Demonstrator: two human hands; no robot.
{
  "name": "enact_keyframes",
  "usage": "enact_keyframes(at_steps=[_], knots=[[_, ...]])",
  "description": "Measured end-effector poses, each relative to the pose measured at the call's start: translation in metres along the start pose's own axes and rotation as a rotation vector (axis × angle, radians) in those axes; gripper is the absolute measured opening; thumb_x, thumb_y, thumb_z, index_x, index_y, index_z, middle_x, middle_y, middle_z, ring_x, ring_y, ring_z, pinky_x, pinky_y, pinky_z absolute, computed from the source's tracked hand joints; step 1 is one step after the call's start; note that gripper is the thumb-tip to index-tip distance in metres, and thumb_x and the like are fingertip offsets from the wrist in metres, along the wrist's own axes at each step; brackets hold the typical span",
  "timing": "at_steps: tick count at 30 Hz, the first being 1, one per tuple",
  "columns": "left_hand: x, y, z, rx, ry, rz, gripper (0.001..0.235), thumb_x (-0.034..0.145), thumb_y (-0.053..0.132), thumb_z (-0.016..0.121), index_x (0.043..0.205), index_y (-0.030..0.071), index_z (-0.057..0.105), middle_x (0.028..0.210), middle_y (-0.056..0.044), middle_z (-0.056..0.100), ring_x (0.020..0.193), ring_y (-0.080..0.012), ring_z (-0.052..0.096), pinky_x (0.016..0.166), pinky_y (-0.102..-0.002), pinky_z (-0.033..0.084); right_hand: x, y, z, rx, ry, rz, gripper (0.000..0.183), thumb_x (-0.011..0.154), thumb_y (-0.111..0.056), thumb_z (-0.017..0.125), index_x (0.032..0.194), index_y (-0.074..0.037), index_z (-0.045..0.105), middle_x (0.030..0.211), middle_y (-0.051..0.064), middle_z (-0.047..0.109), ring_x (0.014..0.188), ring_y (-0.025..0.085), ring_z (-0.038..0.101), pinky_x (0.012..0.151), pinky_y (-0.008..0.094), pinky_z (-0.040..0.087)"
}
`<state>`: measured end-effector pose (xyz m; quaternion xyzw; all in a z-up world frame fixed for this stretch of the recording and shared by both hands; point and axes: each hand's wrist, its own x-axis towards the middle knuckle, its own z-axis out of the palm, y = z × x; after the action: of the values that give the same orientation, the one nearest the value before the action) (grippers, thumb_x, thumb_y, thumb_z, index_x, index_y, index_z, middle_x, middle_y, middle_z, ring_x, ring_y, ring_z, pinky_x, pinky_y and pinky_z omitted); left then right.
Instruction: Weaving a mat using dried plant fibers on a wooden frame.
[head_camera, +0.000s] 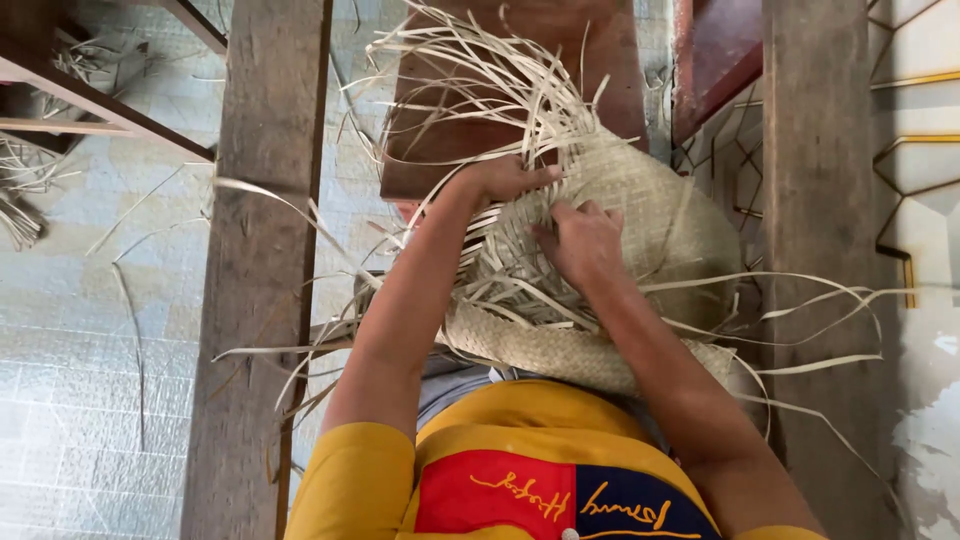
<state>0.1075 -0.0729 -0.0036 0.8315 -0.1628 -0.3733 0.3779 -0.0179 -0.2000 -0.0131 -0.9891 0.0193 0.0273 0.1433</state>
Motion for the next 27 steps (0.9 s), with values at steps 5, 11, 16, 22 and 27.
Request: enact_keyframes(at_steps=[5,11,16,22,27], knots=[[0.014,-0.012,-0.012,-0.273,-0.015,-0.025,0.09,0.069,0.067,0.059,0.114,-0.01,0.05,0.109,-0.028,0.052,0.105,-0.0346,0.054,0.085,-0.04,0.046,-0.007,-0.024,-0.036,-0.126,0.148,-0.091,0.052,0.086,-0.057,0.052,0.076,-0.006,0.06,0.062,0.008,0.056,0.08,0.03,0.058,0.076,0.045,0.039],[0.046,-0.037,0.001,-0.354,0.093,0.028,0.057,0.069,0.061,0.064,0.069,0.003,0.064,0.066,-0.012,0.052,0.058,-0.0218,0.055,0.051,-0.029,0.046,-0.005,-0.026,-0.043,-0.009,-0.115,-0.001,0.06,0.086,-0.057,0.051,0.09,0.002,0.064,0.07,0.015,0.064,0.086,0.036,0.06,0.082,0.052,0.04],[0.037,-0.033,0.016,-0.305,0.125,0.072,0.049,0.069,0.055,0.067,0.063,0.007,0.062,0.059,-0.009,0.05,0.054,-0.0182,0.052,0.05,-0.027,0.044,-0.015,-0.029,-0.044,0.209,-0.18,0.069,0.054,0.086,-0.054,0.053,0.065,-0.004,0.056,0.052,0.011,0.053,0.061,0.03,0.055,0.067,0.043,0.039],[0.019,-0.028,0.019,-0.421,0.104,0.105,0.053,0.07,0.058,0.064,0.072,0.005,0.065,0.065,-0.009,0.051,0.063,-0.0194,0.052,0.059,-0.029,0.044,-0.014,-0.012,-0.023,0.616,-0.153,0.24,0.04,0.08,-0.043,0.06,0.06,-0.008,0.059,0.051,0.01,0.053,0.053,0.026,0.055,0.055,0.036,0.041],[0.035,-0.035,0.018,-0.332,0.111,0.055,0.058,0.071,0.063,0.06,0.079,0.005,0.067,0.073,-0.013,0.056,0.073,-0.0242,0.058,0.069,-0.034,0.047,-0.014,-0.028,-0.027,0.691,-0.097,0.28,0.03,0.075,-0.036,0.064,0.063,-0.01,0.057,0.053,0.01,0.051,0.056,0.023,0.054,0.057,0.034,0.042]])
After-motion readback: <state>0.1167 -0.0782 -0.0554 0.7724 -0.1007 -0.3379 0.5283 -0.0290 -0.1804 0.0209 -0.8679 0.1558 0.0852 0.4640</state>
